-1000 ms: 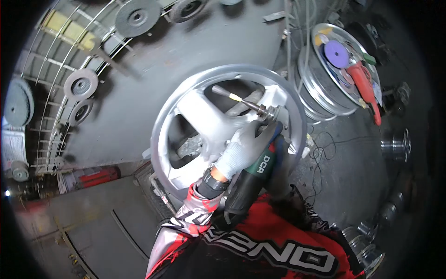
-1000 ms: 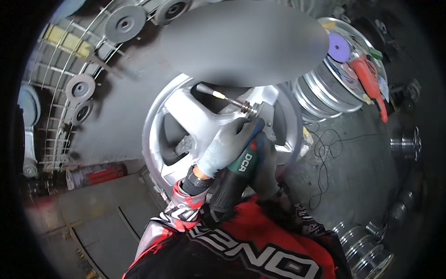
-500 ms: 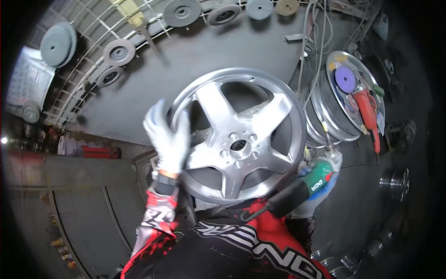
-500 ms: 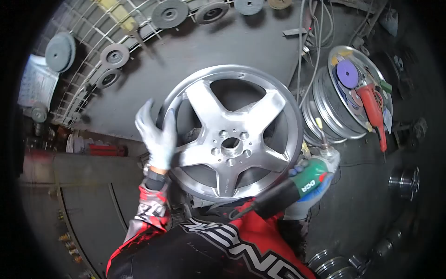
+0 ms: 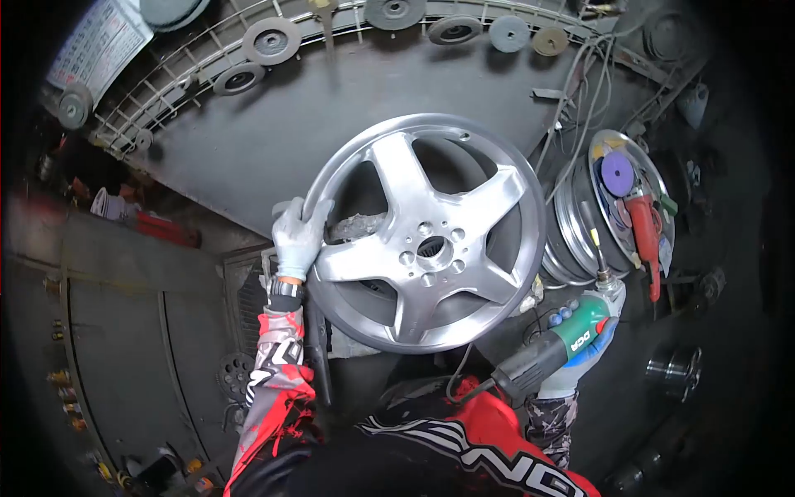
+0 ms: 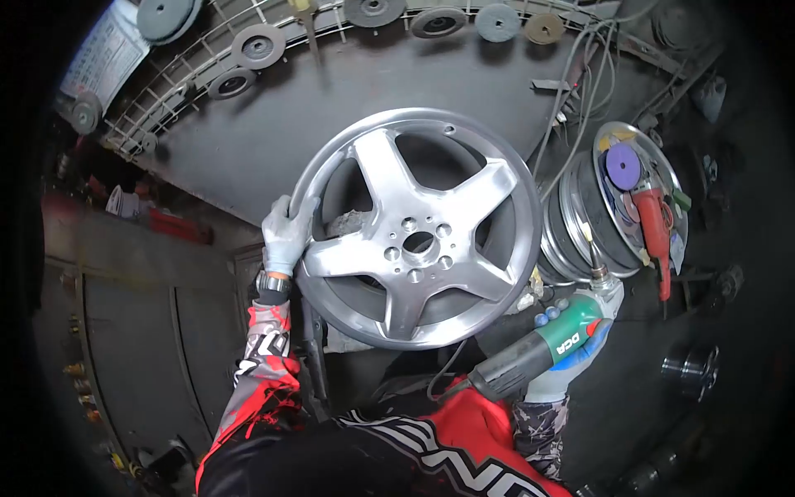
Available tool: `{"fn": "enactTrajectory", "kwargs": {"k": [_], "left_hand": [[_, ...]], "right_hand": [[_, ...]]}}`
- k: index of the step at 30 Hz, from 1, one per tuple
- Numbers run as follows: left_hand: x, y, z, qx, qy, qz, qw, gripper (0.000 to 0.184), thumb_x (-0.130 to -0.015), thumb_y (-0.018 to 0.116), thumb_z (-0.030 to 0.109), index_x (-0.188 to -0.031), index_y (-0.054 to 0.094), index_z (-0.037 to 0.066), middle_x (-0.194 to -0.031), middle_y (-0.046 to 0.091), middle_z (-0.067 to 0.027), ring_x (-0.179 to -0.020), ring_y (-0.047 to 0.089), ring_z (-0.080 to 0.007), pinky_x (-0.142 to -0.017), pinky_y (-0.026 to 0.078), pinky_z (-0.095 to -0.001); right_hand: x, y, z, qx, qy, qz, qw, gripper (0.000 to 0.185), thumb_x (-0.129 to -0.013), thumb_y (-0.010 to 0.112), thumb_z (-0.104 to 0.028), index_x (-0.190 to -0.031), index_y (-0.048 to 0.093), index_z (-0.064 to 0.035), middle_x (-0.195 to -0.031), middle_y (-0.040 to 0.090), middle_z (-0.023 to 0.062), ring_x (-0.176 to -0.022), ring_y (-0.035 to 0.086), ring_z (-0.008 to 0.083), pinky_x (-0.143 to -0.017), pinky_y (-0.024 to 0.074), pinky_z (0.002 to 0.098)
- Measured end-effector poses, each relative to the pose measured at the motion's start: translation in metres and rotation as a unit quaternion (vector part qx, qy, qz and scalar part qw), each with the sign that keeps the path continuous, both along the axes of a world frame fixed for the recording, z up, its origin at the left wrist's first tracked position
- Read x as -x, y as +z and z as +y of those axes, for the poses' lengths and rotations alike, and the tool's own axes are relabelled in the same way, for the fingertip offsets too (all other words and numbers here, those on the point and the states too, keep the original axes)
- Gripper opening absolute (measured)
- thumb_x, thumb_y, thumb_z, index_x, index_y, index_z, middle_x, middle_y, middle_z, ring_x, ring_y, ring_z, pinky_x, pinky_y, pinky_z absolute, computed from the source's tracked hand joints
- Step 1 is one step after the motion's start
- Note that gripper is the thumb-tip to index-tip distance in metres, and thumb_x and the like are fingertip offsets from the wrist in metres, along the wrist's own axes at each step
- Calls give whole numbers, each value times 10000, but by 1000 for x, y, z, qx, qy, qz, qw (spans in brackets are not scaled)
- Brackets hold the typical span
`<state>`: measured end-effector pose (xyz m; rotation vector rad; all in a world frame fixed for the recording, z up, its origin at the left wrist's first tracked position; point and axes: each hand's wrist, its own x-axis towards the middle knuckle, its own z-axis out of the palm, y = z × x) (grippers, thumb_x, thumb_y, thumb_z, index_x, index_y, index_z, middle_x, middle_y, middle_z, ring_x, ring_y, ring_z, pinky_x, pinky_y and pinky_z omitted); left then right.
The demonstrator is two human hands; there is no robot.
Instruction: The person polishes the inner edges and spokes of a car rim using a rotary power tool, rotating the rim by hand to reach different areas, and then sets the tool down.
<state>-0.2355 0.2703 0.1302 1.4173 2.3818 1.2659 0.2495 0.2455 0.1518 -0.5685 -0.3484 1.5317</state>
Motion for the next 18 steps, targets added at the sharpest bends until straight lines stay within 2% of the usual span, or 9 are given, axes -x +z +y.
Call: {"fn": "enactTrajectory", "kwargs": {"k": [2, 4, 8, 10, 13, 14, 16, 17, 18], "left_hand": [[1, -27, -28, -13, 38, -64, 997, 394, -919, 794, 367, -893, 673, -8, -829, 682, -232, -771, 690, -409, -717, 526, -486], [-22, -47, -61, -65, 96, -31, 993, 358, -950, 763, 324, -1006, 714, -26, -897, 698, -236, -819, 696, -386, -750, 526, -481], [-98, -92, -119, -20, 212, -99, 972, 390, -1026, 680, 306, -1144, 699, -65, -1040, 711, -276, -930, 682, -430, -851, 527, -474], [-149, -122, -125, -97, 335, -141, 927, 415, -1041, 659, 312, -1204, 672, -70, -1102, 708, -274, -966, 669, -450, -865, 520, -481], [-151, -169, -178, 13, 196, -99, 976, 418, -1060, 609, 341, -1197, 680, -48, -1072, 711, -286, -949, 676, -477, -850, 530, -512], [-142, -145, -179, 13, 198, -97, 975, 418, -1060, 609, 341, -1197, 680, -48, -1072, 711, -286, -949, 676, -477, -850, 530, -512], [-121, -70, -184, 344, 39, -108, 932, 445, -1062, 582, 410, -1025, 734, -7, -908, 716, -267, -845, 691, -477, -767, 543, -548], [-101, -81, -194, 341, -17, -53, 938, 530, -1053, 562, 476, -849, 734, 18, -785, 695, -245, -765, 694, -460, -694, 540, -579], [-87, -59, -185, 356, -70, -75, 929, 510, -1023, 634, 443, -765, 717, 11, -754, 687, -248, -769, 694, -450, -675, 554, -529]], "right_hand": [[1, 5, 5, 5, 30, 25, 999, 690, -1042, 519, -640, -1334, 551, -15, -1083, 643, 174, -912, 653, 301, -825, 584, 458], [7, 9, 8, 10, 45, 50, 998, 695, -1040, 522, -641, -1339, 552, -15, -1087, 642, 178, -911, 652, 306, -829, 586, 468], [30, 14, 23, 7, 64, 47, 997, 717, -1038, 519, -647, -1387, 542, -21, -1100, 643, 178, -944, 645, 319, -861, 565, 489], [49, 16, 29, 30, 80, 43, 995, 722, -1041, 510, -648, -1393, 542, -18, -1081, 649, 174, -953, 643, 316, -852, 553, 481], [74, 4, 40, 2, 122, 88, 989, 723, -1049, 510, -621, -1430, 523, -7, -1197, 649, 202, -1002, 637, 332, -894, 551, 492], [83, 3, 43, -2, 135, 87, 987, 718, -1052, 509, -614, -1433, 520, -5, -1222, 648, 209, -1021, 638, 336, -902, 552, 494], [102, 3, 50, 14, 165, 101, 981, 661, -1063, 512, -554, -1435, 518, -8, -1238, 653, 207, -1050, 651, 343, -923, 559, 503], [109, 2, 54, 24, 171, 83, 981, 653, -1060, 518, -545, -1434, 519, -10, -1228, 654, 201, -1037, 653, 336, -921, 558, 499], [117, 2, 57, 35, 177, 64, 982, 645, -1058, 523, -536, -1434, 520, -11, -1217, 655, 194, -1023, 654, 328, -919, 556, 495]]}}
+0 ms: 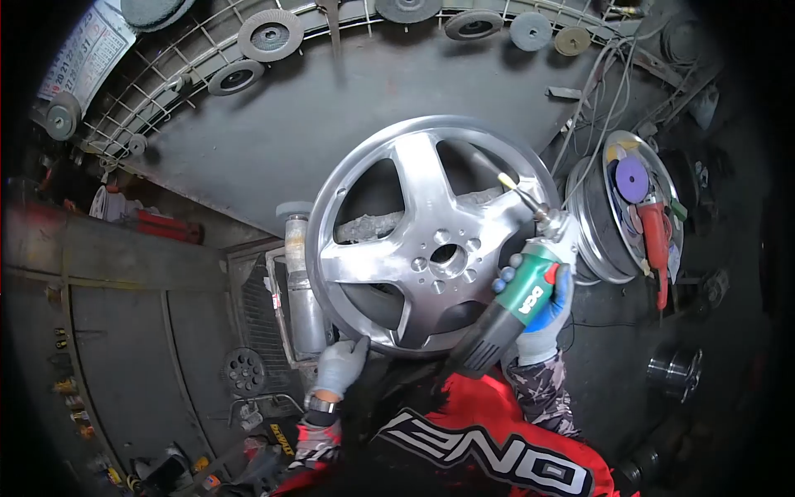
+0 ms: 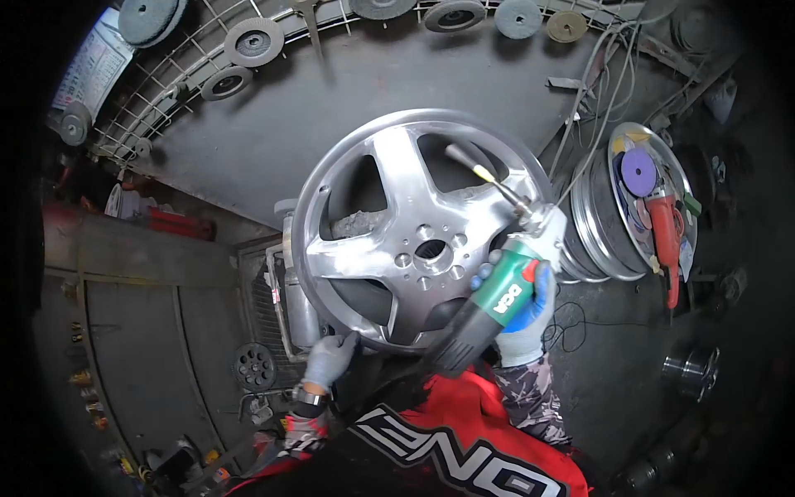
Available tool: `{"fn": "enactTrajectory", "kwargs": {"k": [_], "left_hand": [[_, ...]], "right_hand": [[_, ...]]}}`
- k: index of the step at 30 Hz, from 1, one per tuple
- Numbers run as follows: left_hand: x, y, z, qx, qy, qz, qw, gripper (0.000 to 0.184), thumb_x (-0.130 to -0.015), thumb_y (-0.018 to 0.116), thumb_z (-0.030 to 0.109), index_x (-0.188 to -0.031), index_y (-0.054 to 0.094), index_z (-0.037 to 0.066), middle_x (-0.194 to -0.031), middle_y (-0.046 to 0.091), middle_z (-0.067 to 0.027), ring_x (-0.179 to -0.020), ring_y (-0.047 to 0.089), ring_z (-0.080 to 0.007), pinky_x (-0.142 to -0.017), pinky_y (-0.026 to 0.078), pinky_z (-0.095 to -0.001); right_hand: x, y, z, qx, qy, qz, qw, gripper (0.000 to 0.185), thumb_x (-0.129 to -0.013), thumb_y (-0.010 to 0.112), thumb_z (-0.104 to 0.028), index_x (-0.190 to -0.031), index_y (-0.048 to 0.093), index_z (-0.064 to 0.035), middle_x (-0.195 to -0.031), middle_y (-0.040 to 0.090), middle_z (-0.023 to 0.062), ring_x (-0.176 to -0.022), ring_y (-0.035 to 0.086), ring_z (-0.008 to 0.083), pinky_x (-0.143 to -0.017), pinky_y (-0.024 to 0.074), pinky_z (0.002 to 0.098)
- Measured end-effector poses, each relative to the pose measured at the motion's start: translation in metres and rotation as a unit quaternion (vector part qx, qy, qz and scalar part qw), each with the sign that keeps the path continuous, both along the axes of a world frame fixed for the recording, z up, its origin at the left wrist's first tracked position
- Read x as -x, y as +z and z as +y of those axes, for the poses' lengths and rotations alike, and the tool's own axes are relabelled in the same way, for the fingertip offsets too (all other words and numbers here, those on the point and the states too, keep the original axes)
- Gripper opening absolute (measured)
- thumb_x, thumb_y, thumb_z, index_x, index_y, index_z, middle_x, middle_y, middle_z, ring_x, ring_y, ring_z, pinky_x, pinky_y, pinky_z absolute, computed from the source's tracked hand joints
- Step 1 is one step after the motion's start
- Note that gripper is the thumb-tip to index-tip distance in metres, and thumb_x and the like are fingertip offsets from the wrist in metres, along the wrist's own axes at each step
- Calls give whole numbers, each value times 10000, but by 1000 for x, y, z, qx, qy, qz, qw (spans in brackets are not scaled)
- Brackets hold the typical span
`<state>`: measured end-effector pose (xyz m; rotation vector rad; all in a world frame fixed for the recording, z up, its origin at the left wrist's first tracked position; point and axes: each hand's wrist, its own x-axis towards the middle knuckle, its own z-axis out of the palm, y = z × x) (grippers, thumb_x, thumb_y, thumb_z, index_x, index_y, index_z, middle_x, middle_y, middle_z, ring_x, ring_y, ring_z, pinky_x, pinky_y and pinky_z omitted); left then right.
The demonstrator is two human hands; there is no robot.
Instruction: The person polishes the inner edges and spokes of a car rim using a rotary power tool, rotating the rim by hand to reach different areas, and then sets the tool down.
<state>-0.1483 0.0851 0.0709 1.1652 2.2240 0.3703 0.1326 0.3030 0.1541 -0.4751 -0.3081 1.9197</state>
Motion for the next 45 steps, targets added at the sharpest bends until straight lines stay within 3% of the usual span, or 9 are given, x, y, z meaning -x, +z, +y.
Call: {"fn": "enactTrajectory", "kwargs": {"k": [2, 6, 8, 13, 21, 38, 40, 42, 45], "left_hand": [[9, 39, 40, -34, -14, -45, 998, 394, -1012, 678, 359, -859, 735, 1, -780, 714, -219, -758, 731, -367, -685, 567, -447], [-21, 109, 149, -168, 7, -400, 901, 356, -1049, 658, 285, -1236, 680, -17, -1048, 745, -143, -859, 705, -185, -783, 557, -341], [-39, 100, 200, -436, -214, -238, 841, 410, -1055, 658, 321, -1271, 657, -28, -1097, 736, -155, -903, 706, -205, -826, 557, -334], [-90, 106, 280, -160, -110, -550, 812, 470, -1086, 600, 377, -1218, 652, -71, -1085, 726, -168, -1018, 688, -191, -919, 538, -330], [-97, 98, 284, -284, -151, -359, 876, 457, -1031, 669, 399, -1079, 643, -55, -959, 695, -251, -958, 712, -395, -843, 551, -432], [-94, 93, 275, -337, -143, -367, 855, 446, -1025, 690, 385, -1076, 656, -57, -932, 709, -238, -897, 737, -387, -797, 569, -436], [-90, 93, 275, -404, -247, -220, 853, 407, -1033, 681, 347, -1115, 661, -51, -924, 694, -223, -883, 731, -350, -793, 564, -428], [-91, 96, 274, -331, -161, -379, 849, 389, -1034, 682, 339, -1142, 666, -34, -932, 710, -223, -897, 749, -328, -791, 567, -420], [-93, 99, 278, -277, -129, -412, 859, 380, -1033, 684, 337, -1124, 662, -31, -942, 729, -225, -918, 765, -325, -794, 572, -413]], "right_hand": [[18, -1, 9, 2, 18, 8, 1000, 626, -1047, 541, -539, -1393, 549, -17, -1179, 665, 184, -1000, 661, 307, -880, 571, 466], [39, -1, 23, 49, 45, 6, 998, 600, -1067, 522, -547, -1351, 573, -21, -1162, 678, 176, -991, 686, 309, -884, 591, 479], [41, -5, 31, 11, 66, -7, 998, 556, -1086, 507, -516, -1357, 577, -36, -1177, 684, 165, -1031, 694, 280, -908, 593, 465], [42, -6, 38, -10, -1, -190, 982, 528, -1104, 502, -481, -1444, 540, -78, -1364, 637, 127, -1206, 660, 239, -1036, 552, 423], [41, 2, 42, -71, 1, -239, 969, 490, -1129, 462, -436, -1459, 525, -79, -1383, 624, 107, -1266, 622, 224, -1102, 508, 409], [46, 1, 30, -49, -24, -288, 956, 492, -1142, 428, -424, -1452, 532, -55, -1388, 623, 110, -1270, 613, 201, -1096, 504, 387], [46, 3, 30, -36, -37, -329, 943, 496, -1143, 423, -422, -1452, 531, -50, -1386, 622, 109, -1272, 611, 202, -1097, 503, 389], [48, 9, 29, -76, -31, -364, 928, 505, -1144, 418, -421, -1463, 522, -43, -1392, 618, 109, -1280, 605, 204, -1100, 501, 391], [47, 3, 29, -70, -30, -324, 943, 504, -1145, 417, -420, -1468, 524, -48, -1397, 620, 113, -1288, 602, 206, -1106, 496, 391]]}}
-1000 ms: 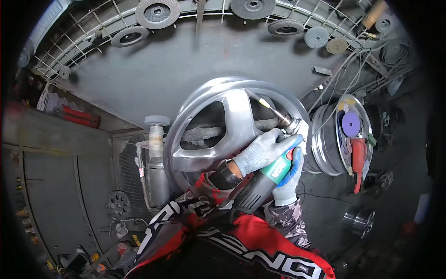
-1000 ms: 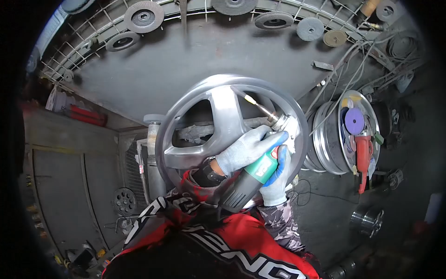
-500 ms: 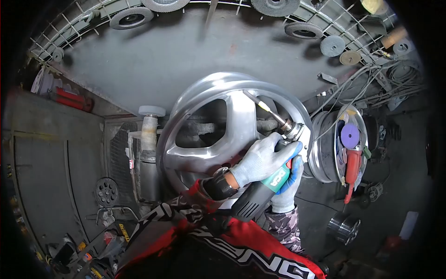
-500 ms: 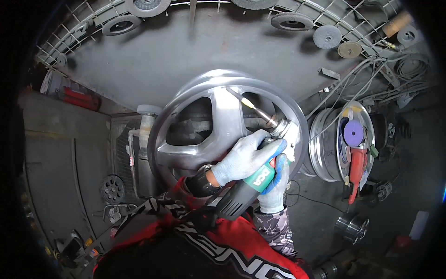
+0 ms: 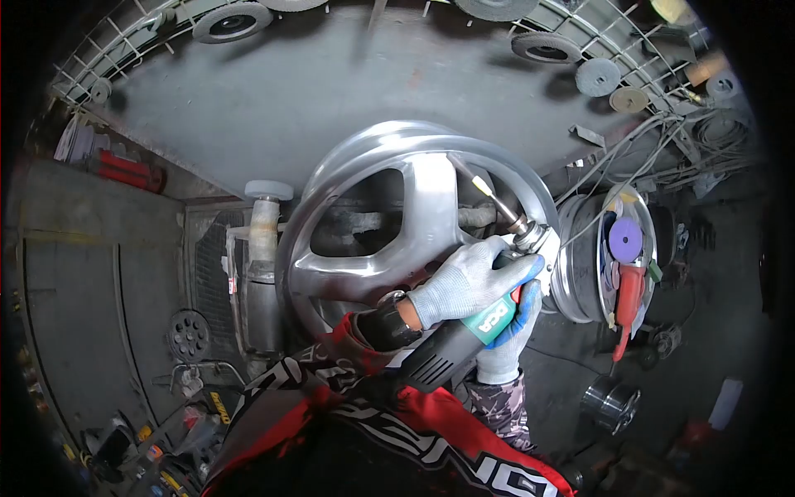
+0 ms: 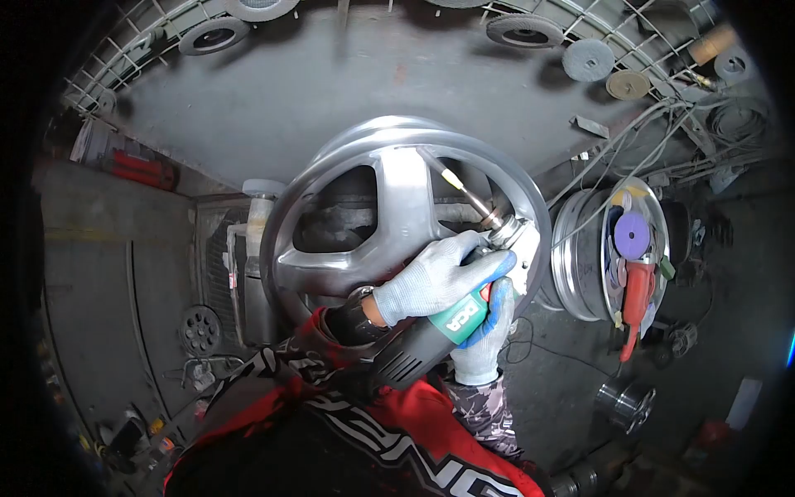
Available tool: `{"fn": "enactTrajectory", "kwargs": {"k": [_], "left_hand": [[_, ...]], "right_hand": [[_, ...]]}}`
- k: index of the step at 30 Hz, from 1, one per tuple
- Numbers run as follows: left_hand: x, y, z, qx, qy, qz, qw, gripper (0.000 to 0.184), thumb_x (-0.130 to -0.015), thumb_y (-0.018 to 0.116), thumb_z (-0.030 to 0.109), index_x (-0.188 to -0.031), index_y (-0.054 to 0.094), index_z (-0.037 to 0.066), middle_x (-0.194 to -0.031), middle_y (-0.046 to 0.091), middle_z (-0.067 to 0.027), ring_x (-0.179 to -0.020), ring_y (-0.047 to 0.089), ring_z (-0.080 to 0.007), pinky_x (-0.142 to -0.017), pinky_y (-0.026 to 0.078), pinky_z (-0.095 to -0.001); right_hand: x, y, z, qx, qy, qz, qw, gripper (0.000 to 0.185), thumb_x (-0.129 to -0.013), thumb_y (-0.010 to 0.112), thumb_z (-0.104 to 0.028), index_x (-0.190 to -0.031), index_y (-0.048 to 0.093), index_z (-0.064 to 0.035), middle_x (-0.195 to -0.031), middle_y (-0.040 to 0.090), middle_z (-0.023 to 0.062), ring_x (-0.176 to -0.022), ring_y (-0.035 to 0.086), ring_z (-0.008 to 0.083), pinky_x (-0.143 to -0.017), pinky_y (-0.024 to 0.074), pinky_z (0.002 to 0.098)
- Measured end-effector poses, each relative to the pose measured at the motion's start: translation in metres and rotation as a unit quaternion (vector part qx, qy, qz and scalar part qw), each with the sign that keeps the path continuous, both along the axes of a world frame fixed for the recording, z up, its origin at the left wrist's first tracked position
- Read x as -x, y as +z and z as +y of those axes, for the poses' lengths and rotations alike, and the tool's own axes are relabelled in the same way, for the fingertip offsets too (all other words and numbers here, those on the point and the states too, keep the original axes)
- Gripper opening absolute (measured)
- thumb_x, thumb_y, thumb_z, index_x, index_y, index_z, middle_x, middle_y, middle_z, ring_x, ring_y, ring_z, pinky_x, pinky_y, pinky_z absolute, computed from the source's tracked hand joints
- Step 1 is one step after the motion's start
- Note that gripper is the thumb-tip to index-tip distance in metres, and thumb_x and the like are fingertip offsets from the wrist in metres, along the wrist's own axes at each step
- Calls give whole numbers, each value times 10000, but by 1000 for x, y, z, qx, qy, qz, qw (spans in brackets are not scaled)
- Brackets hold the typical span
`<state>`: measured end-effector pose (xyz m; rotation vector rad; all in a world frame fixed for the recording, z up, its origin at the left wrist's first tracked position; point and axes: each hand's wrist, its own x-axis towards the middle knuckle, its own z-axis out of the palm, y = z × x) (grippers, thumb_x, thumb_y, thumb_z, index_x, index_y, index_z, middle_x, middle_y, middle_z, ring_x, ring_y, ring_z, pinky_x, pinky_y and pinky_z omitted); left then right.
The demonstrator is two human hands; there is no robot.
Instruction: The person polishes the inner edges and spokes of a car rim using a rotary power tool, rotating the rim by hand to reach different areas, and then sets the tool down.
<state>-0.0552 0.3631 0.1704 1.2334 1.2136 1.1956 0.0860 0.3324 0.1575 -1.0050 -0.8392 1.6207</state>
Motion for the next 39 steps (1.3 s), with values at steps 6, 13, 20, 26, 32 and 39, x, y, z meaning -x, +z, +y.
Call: {"fn": "enactTrajectory", "kwargs": {"k": [6, 13, 20, 26, 32, 39], "left_hand": [[10, -6, -15, -95, 49, 62, 992, 374, -1024, 692, 337, -1073, 652, -32, -896, 690, -208, -856, 717, -330, -765, 567, -422], [2, -3, -10, -97, 67, 53, 992, 426, -1011, 706, 384, -1078, 659, -33, -909, 727, -224, -879, 748, -383, -783, 585, -432], [-8, -5, -6, -4, 106, 1, 994, 438, -1004, 719, 384, -1105, 647, -36, -927, 738, -220, -884, 770, -337, -783, 587, -415], [-11, -1, 1, -27, 173, -51, 983, 386, -1005, 716, 325, -1112, 637, -37, -921, 720, -200, -864, 759, -318, -766, 581, -413], [-34, -3, 17, 63, 131, -33, 989, 534, -1002, 711, 443, -1131, 626, -68, -972, 764, -230, -951, 780, -352, -809, 599, -419], [-24, -5, 8, 57, 138, -28, 988, 497, -1008, 714, 410, -1128, 627, -64, -961, 756, -230, -940, 779, -332, -820, 592, -403]], "right_hand": [[5, 0, 1, -22, 43, -17, 999, 441, -1151, 428, -385, -1431, 546, -65, -1361, 634, 97, -1248, 617, 177, -1098, 497, 366], [-2, 1, 3, -26, 37, -28, 999, 453, -1152, 421, -385, -1441, 528, -53, -1372, 622, 115, -1253, 615, 192, -1094, 504, 383], [-11, -1, 20, -5, 54, -7, 998, 506, -1134, 446, -422, -1475, 509, -53, -1386, 621, 122, -1257, 624, 232, -1083, 518, 408], [-17, 2, 49, 30, 132, 32, 990, 471, -1127, 488, -393, -1467, 523, -71, -1362, 637, 100, -1229, 630, 196, -1065, 520, 379], [-29, 5, 57, -28, 135, 44, 990, 489, -1134, 464, -396, -1499, 494, -72, -1379, 606, 101, -1259, 599, 204, -1087, 498, 393], [-23, 3, 58, -2, 158, 93, 983, 487, -1135, 455, -389, -1506, 491, -75, -1403, 605, 117, -1279, 601, 227, -1106, 491, 410]]}}
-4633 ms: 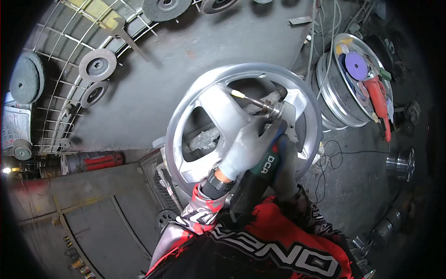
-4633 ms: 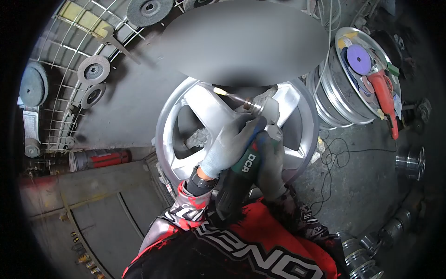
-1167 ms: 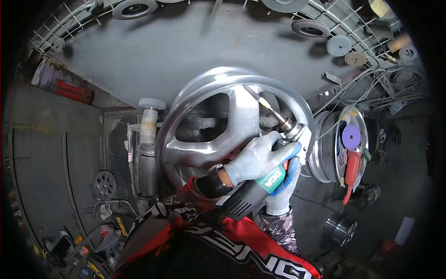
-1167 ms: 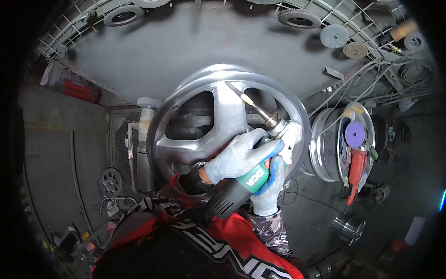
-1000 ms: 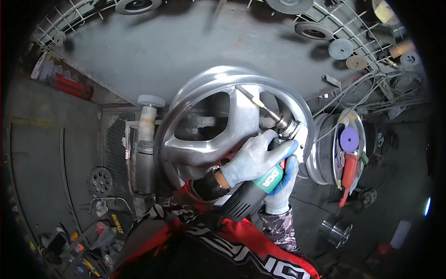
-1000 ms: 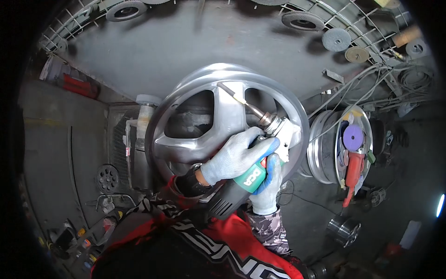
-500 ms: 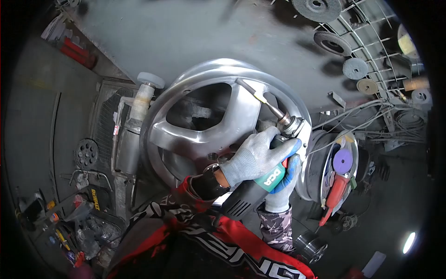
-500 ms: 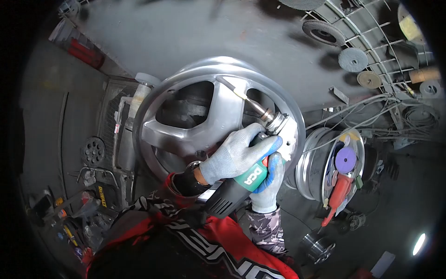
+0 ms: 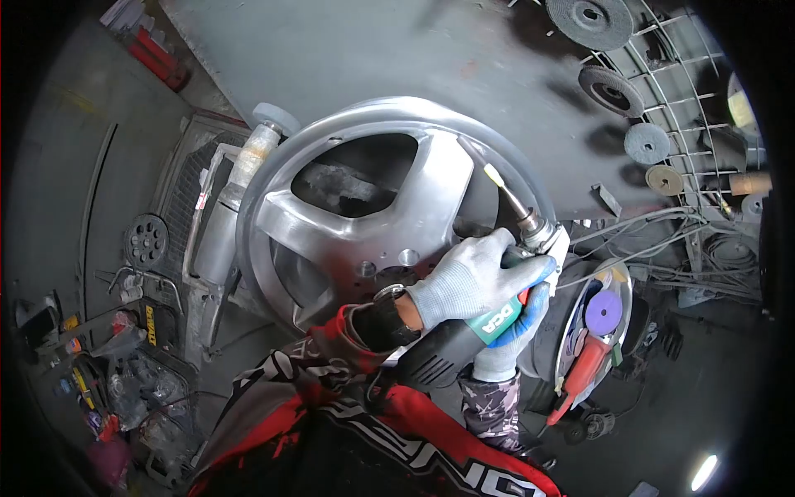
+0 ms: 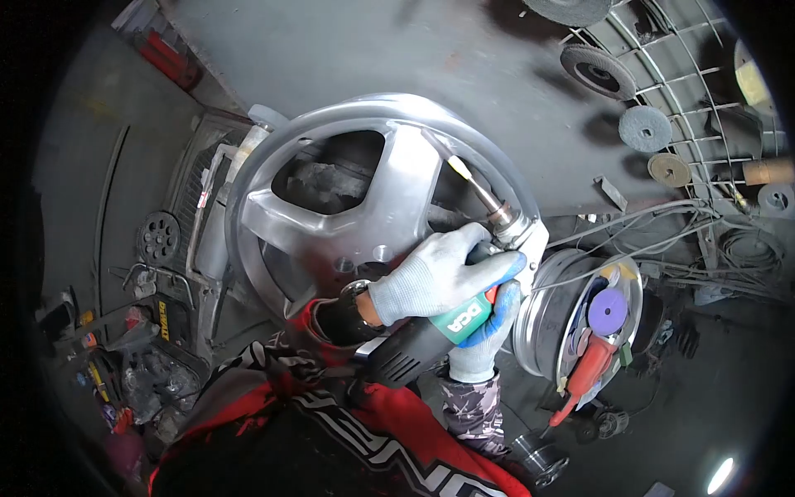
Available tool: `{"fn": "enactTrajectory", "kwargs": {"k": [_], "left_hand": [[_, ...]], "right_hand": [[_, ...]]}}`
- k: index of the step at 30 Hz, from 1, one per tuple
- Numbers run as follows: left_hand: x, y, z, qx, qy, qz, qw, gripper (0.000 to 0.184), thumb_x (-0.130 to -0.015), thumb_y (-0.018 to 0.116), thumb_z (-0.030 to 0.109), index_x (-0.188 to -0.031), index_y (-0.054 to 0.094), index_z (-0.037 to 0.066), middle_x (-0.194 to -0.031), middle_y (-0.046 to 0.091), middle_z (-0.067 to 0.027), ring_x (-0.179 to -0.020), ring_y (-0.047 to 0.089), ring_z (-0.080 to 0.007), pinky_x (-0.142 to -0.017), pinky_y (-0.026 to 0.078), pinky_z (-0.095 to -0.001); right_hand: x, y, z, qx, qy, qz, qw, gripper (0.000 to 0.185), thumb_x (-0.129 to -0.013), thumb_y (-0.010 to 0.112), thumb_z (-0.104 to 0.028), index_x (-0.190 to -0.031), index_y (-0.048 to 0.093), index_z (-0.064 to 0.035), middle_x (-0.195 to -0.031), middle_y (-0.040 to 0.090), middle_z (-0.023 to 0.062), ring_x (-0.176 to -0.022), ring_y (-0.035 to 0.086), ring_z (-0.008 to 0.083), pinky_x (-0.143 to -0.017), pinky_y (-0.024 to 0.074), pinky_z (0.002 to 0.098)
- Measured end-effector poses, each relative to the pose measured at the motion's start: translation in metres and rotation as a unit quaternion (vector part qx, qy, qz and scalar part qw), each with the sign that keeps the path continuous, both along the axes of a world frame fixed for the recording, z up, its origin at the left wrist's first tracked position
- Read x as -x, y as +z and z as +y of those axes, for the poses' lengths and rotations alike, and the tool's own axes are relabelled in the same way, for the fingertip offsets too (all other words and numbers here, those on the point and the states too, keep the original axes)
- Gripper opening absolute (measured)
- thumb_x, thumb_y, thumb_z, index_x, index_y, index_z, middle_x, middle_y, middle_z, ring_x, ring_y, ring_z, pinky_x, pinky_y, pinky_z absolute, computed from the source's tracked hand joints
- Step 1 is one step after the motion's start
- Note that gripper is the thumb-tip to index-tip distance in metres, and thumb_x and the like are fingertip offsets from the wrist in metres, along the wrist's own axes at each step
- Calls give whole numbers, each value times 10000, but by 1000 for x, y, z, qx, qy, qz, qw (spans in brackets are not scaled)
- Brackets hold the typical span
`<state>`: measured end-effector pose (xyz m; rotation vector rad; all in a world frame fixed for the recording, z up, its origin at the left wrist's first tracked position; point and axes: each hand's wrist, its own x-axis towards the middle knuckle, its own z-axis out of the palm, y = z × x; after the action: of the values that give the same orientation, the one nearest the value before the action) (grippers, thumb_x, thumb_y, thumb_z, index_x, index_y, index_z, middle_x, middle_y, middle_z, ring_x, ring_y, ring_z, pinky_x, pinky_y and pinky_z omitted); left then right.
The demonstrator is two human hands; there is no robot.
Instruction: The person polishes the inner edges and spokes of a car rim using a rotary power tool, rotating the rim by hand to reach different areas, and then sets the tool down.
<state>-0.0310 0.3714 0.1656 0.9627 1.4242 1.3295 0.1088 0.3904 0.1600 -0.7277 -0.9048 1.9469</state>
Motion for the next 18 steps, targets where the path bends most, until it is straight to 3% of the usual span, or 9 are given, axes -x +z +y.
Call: {"fn": "enactTrajectory", "kwargs": {"k": [2, 4, 6, 8, 10, 11, 12, 14, 18], "left_hand": [[3, -2, -1, -55, 43, -30, 997, 450, -1016, 709, 373, -1122, 634, -57, -951, 747, -226, -915, 773, -304, -813, 585, -387], [8, 1, -4, -112, 56, 38, 991, 411, -1020, 706, 345, -1112, 642, -51, -940, 739, -223, -887, 764, -290, -798, 579, -380], [14, 4, -9, -113, 92, -45, 988, 407, -1019, 706, 342, -1104, 645, -51, -934, 735, -226, -892, 763, -299, -803, 578, -387], [11, 6, -4, -119, 101, -51, 986, 419, -1023, 699, 352, -1100, 645, -56, -929, 737, -234, -891, 769, -312, -794, 581, -400], [6, 4, -3, -84, 68, 1, 994, 465, -1017, 702, 393, -1102, 646, -61, -925, 740, -251, -892, 776, -342, -781, 585, -423], [3, 2, -1, -87, 59, 44, 993, 544, -997, 710, 464, -1078, 640, -70, -913, 738, -270, -892, 774, -386, -764, 588, -446], [6, -1, -16, -19, 39, 13, 999, 607, -979, 711, 523, -1056, 627, -73, -908, 736, -278, -900, 766, -415, -762, 589, -461], [-3, -2, -5, -61, 30, 149, 987, 638, -972, 705, 551, -1039, 615, -77, -893, 731, -285, -885, 763, -422, -754, 590, -474], [2, 0, -4, -26, 0, 91, 995, 579, -984, 713, 498, -1084, 623, -65, -908, 730, -274, -890, 762, -409, -774, 588, -465]], "right_hand": [[2, 1, 6, 4, 29, -4, 1000, 480, -1135, 455, -384, -1500, 497, -74, -1401, 607, 115, -1279, 601, 223, -1107, 491, 409], [1, -2, 12, -58, 26, -97, 993, 465, -1151, 424, -370, -1456, 518, -32, -1404, 608, 129, -1277, 608, 221, -1111, 492, 401], [5, 0, 9, -115, 40, -124, 985, 429, -1157, 410, -343, -1428, 532, -34, -1380, 614, 121, -1255, 610, 202, -1095, 497, 400], [4, 4, 13, -75, 63, -66, 993, 430, -1156, 411, -337, -1434, 531, -31, -1388, 608, 124, -1263, 606, 202, -1102, 492, 399], [1, 3, 11, -45, 32, -97, 994, 465, -1148, 426, -367, -1480, 502, -51, -1426, 593, 124, -1294, 595, 217, -1123, 482, 407], [0, 4, 10, -12, 39, -25, 999, 488, -1144, 429, -387, -1510, 479, -67, -1450, 581, 123, -1318, 583, 227, -1136, 474, 413], [5, 0, -8, 7, 51, 49, 997, 514, -1141, 431, -407, -1539, 456, -83, -1474, 570, 121, -1342, 571, 238, -1149, 467, 420], [-1, -6, 2, -3, 53, 61, 997, 544, -1139, 420, -435, -1574, 421, -108, -1505, 553, 117, -1378, 549, 254, -1171, 450, 429], [0, -14, -1, -10, 34, 92, 995, 550, -1144, 404, -431, -1576, 421, -91, -1518, 543, 125, -1387, 541, 254, -1181, 435, 429]]}}
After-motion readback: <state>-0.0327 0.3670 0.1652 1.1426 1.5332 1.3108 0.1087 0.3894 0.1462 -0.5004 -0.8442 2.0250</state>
